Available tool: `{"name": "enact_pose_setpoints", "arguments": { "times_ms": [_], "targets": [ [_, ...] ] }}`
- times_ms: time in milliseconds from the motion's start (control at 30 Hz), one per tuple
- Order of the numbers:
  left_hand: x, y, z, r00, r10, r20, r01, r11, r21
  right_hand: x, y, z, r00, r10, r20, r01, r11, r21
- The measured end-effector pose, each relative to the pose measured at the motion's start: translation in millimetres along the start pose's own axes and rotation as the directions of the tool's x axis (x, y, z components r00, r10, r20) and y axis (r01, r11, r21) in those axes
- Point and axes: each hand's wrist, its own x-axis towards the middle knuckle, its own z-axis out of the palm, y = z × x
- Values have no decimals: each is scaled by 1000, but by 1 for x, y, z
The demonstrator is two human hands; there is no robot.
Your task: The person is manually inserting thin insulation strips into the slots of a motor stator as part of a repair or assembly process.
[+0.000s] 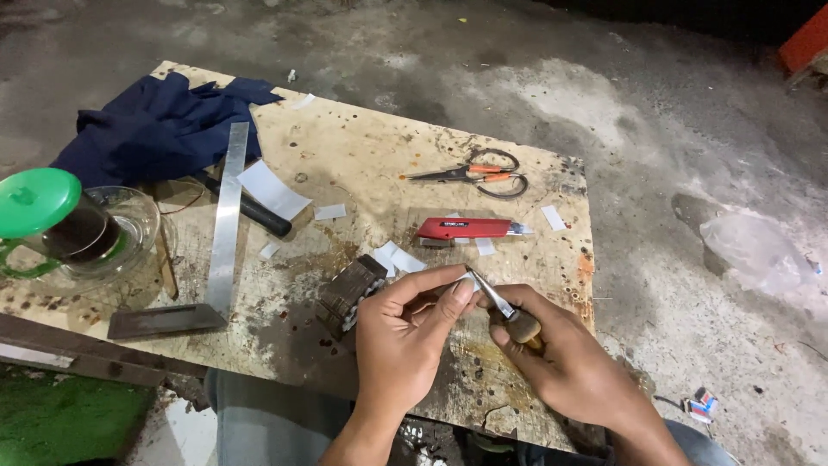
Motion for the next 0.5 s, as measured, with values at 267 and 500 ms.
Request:
{"name": "enact_pose_setpoints", "arguments": {
  "times_ms": [267,500],
  "targets": [
    [1,-3,0,999,32,-21,-32,999,1,6,7,10,978,-153,-144,119,968,-220],
    [-1,-6,16,986,-118,-116,64,917,-393,8,-13,22,960,-6,-279,-22,995,-97]
  ]
}}
